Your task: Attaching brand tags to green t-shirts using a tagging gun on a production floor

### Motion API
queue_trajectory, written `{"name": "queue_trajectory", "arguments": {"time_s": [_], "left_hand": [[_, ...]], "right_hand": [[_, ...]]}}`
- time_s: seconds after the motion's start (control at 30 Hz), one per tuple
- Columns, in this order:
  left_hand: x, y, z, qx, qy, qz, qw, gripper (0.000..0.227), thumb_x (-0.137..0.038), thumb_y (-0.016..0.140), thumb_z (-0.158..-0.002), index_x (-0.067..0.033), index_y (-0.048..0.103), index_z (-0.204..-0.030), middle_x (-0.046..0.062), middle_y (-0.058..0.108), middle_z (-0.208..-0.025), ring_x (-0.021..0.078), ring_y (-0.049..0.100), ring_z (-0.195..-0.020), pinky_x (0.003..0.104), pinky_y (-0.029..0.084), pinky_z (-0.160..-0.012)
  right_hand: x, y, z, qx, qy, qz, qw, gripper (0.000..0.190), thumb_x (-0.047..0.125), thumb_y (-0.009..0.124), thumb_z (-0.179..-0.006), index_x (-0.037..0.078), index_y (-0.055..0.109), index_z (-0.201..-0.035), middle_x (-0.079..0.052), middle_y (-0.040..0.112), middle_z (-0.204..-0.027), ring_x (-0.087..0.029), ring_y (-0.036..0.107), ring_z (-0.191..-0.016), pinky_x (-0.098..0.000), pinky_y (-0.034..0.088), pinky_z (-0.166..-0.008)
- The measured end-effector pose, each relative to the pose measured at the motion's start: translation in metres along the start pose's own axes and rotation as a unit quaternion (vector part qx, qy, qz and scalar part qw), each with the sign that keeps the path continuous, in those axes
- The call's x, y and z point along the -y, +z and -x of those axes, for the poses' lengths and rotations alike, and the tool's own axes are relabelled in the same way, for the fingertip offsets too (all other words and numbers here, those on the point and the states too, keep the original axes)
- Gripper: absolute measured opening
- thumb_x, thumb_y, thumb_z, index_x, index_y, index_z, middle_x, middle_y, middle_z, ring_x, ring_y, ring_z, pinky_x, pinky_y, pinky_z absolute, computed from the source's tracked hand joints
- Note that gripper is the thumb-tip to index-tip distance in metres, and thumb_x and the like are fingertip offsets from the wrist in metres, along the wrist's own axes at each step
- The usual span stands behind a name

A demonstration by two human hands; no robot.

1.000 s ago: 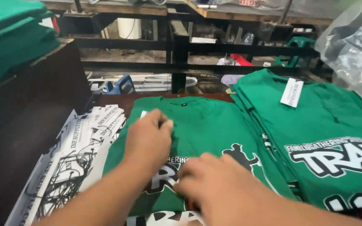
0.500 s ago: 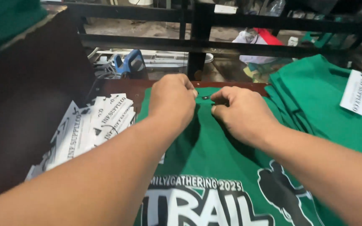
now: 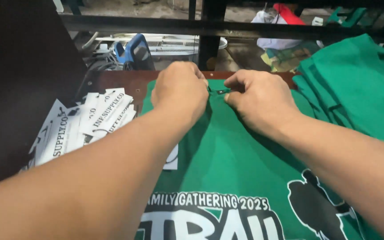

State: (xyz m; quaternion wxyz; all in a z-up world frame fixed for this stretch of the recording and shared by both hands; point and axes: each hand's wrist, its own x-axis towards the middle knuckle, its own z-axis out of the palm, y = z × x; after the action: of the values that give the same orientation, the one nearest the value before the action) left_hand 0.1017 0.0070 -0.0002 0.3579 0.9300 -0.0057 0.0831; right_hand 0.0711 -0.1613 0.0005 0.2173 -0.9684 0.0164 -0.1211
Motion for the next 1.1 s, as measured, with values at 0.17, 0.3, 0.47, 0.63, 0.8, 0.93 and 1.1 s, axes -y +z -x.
{"name": "queue_trajectory", "arguments": {"time_s": [0.17, 0.3, 0.47, 0.63, 0.8, 0.93, 1.1], "left_hand": [[-0.012, -0.013, 0.006, 0.051, -0.05, 0.005, 0.997, 0.023, -0.023, 0.057, -0.096, -0.022, 0.08, -0.1, 0.01, 0.077, -0.101, 0.0341, 0.072, -0.112, 0.044, 0.058, -0.096], [-0.012, -0.016, 0.004, 0.038, -0.043, 0.045, 0.997, 0.024, -0.019, 0.056, -0.096, -0.0212, 0.08, -0.095, 0.008, 0.075, -0.09, 0.0302, 0.076, -0.103, 0.043, 0.062, -0.087], [-0.011, -0.022, 0.009, 0.049, -0.042, 0.123, 0.99, 0.02, -0.022, 0.061, -0.096, -0.0203, 0.078, -0.087, 0.001, 0.075, -0.076, 0.0203, 0.078, -0.086, 0.033, 0.064, -0.075], [-0.013, -0.019, 0.011, 0.069, -0.045, 0.156, 0.984, 0.021, -0.021, 0.057, -0.097, -0.017, 0.077, -0.092, 0.0, 0.072, -0.075, 0.0169, 0.074, -0.083, 0.031, 0.06, -0.074], [-0.019, -0.029, 0.025, 0.064, -0.032, 0.165, 0.984, 0.018, -0.021, 0.061, -0.096, -0.013, 0.077, -0.093, 0.004, 0.072, -0.081, 0.0224, 0.074, -0.091, 0.037, 0.06, -0.079], [-0.024, -0.043, 0.05, 0.086, -0.068, 0.107, 0.988, 0.017, -0.023, 0.061, -0.095, -0.0161, 0.077, -0.092, 0.005, 0.076, -0.088, 0.027, 0.074, -0.102, 0.04, 0.059, -0.085], [-0.023, -0.046, 0.059, 0.098, -0.042, 0.028, 0.994, 0.017, -0.022, 0.062, -0.095, -0.0189, 0.078, -0.094, 0.007, 0.077, -0.096, 0.0313, 0.072, -0.112, 0.045, 0.058, -0.093]], "right_hand": [[0.004, 0.004, -0.023, 0.052, -0.01, 0.028, 0.998, 0.03, 0.027, 0.067, -0.08, 0.026, 0.08, -0.107, -0.005, 0.079, -0.103, -0.034, 0.069, -0.116, -0.0501, 0.055, -0.094], [0.005, 0.007, -0.033, 0.081, -0.011, 0.097, 0.992, 0.026, 0.026, 0.068, -0.081, 0.031, 0.082, -0.103, -0.001, 0.08, -0.102, -0.029, 0.071, -0.114, -0.0474, 0.057, -0.094], [0.011, 0.012, -0.021, -0.002, -0.117, -0.098, 0.988, 0.023, 0.023, 0.062, -0.09, 0.022, 0.078, -0.107, -0.009, 0.075, -0.102, -0.032, 0.07, -0.11, -0.0491, 0.055, -0.085], [0.01, 0.006, -0.01, 0.022, -0.077, -0.171, 0.982, 0.021, 0.033, 0.072, -0.086, 0.029, 0.08, -0.105, 0.002, 0.078, -0.091, -0.014, 0.072, -0.1, -0.0391, 0.055, -0.083], [0.01, 0.008, -0.011, 0.035, -0.037, -0.22, 0.974, 0.014, 0.023, 0.069, -0.086, 0.023, 0.081, -0.093, 0.002, 0.069, -0.068, -0.008, 0.066, -0.076, -0.0274, 0.05, -0.067], [0.02, -0.005, 0.008, 0.059, 0.0, -0.253, 0.966, 0.011, 0.023, 0.072, -0.088, 0.019, 0.082, -0.087, 0.0, 0.069, -0.062, -0.008, 0.063, -0.071, -0.025, 0.049, -0.063], [0.032, -0.019, 0.02, 0.094, 0.036, -0.254, 0.962, 0.012, 0.019, 0.072, -0.085, 0.013, 0.082, -0.081, -0.005, 0.072, -0.059, -0.012, 0.067, -0.065, -0.0251, 0.048, -0.06]]}}
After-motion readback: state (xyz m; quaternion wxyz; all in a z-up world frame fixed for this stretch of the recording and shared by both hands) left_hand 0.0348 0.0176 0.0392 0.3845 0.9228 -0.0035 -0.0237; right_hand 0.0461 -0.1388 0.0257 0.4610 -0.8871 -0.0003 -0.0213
